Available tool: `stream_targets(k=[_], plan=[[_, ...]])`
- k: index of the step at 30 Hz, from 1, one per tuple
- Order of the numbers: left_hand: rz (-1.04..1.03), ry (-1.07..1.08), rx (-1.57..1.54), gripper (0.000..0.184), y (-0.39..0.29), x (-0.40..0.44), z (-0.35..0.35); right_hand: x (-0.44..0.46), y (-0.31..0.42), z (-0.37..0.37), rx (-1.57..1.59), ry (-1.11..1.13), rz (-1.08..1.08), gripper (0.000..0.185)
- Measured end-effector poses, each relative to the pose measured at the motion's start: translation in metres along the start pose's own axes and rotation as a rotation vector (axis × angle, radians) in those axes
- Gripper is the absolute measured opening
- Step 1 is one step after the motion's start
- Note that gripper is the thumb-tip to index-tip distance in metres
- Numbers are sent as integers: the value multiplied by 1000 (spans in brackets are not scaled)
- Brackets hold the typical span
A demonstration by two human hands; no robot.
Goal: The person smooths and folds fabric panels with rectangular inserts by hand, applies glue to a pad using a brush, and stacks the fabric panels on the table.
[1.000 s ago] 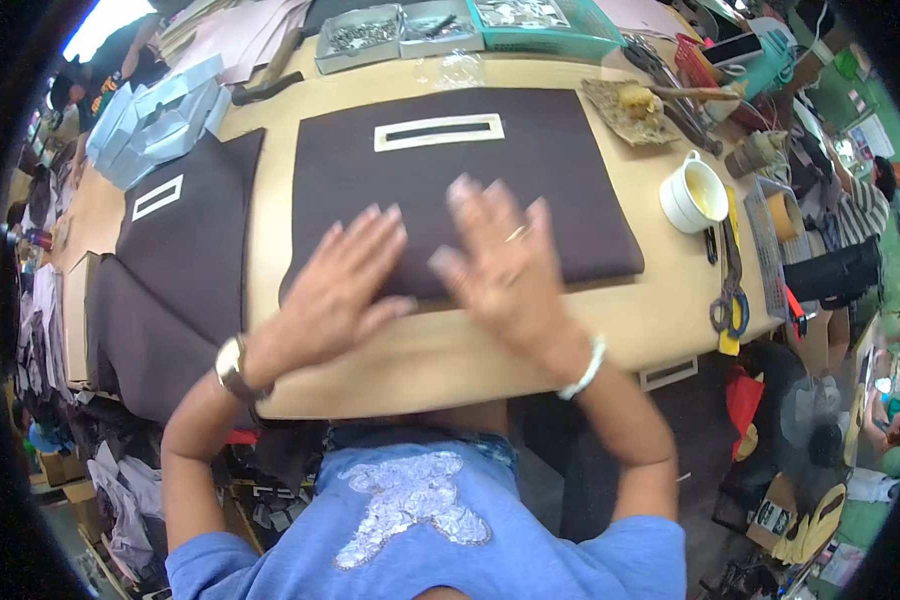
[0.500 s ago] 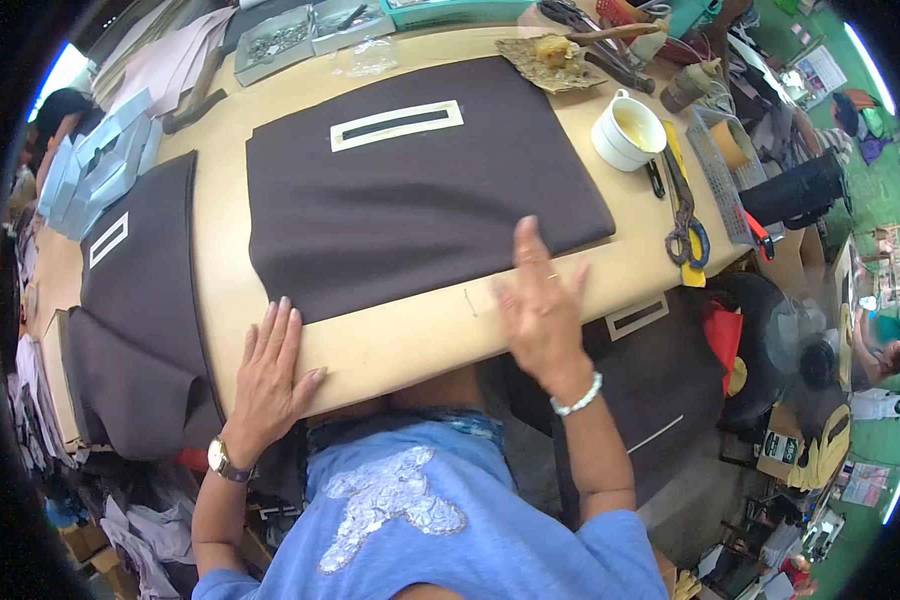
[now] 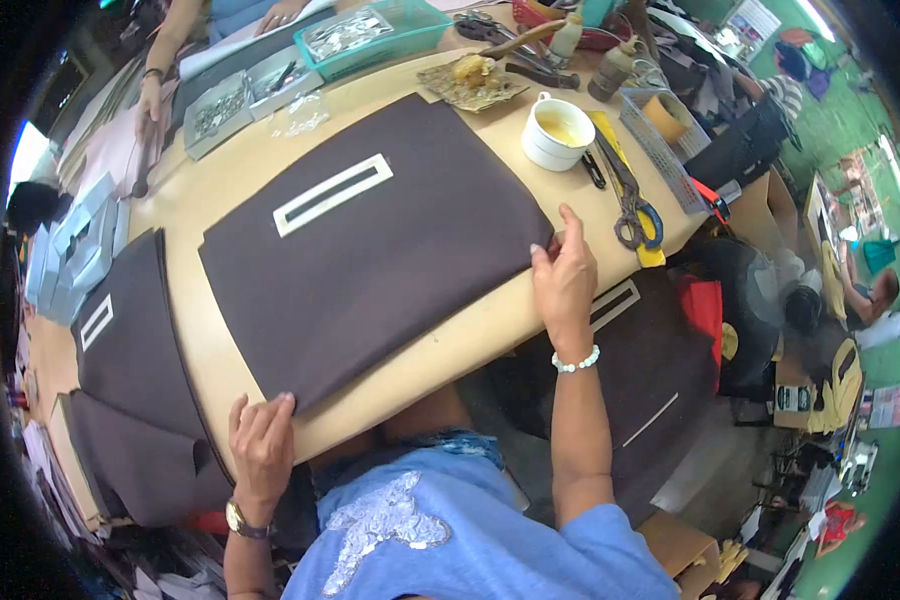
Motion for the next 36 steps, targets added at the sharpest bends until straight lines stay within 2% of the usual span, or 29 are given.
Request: stream_targets(k=[1,4,5,6,7,9,10,12,14,15,17,19,25,28,29,30,31,33,36], plan=[[-29,-31,-44,31,-5,0,3,3,-2,2,116,-1,-32,63],[-170,-4,-236,28,-23,-3,4,6,-26,9,589,-275,200,63],[-218,12,-302,28,-29,-3,1,6,-32,8,630,-313,213,65],[-275,37,-371,27,-35,-2,-4,5,-22,7,827,-289,203,73],[-337,67,-441,27,-42,1,-10,6,-31,1,787,-202,249,82],[-455,158,-506,26,-57,7,-21,-7,-28,1,511,-171,58,85],[-503,199,-535,26,-65,10,-25,-13,-28,1,655,-228,81,82],[-617,316,-601,22,-82,22,-29,-36,-29,23,540,-328,-63,78],[-704,422,-693,22,-106,34,-32,-58,-63,36,403,-553,-44,75],[-754,471,-724,21,-117,37,-42,-71,-77,44,503,-577,-98,72],[-837,528,-783,20,-140,51,-56,-96,-112,65,302,-649,-226,70],[-931,578,-810,19,-167,63,-71,-117,-163,80,395,-649,-433,73],[-1167,652,-883,18,-264,73,-129,-143,-288,126,276,-700,-541,70],[-1202,703,-904,18,-307,68,-154,-147,-338,139,92,-695,-628,54],[-1196,741,-919,18,-318,65,-161,-151,-388,138,-68,-649,-590,35],[-1193,781,-934,18,-325,63,-167,-150,-392,141,-68,-609,-603,30],[-1224,857,-824,28,-330,59,-174,-153,-396,143,-71,-569,-617,26],[-1209,793,-692,40,-327,54,-181,-159,-402,146,-276,-465,-565,35],[-1108,738,-536,57,-312,58,-186,-170,-417,148,-212,-481,-583,57]])
Point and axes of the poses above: each hand's wrist, its own x-axis towards the middle knuckle, its own z-axis out of the back of the hand, y = z × x, the point moved 3 cm from there along x, towards the middle knuckle, and after that the axes turned 13 degrees about y, right-handed, at the moved point
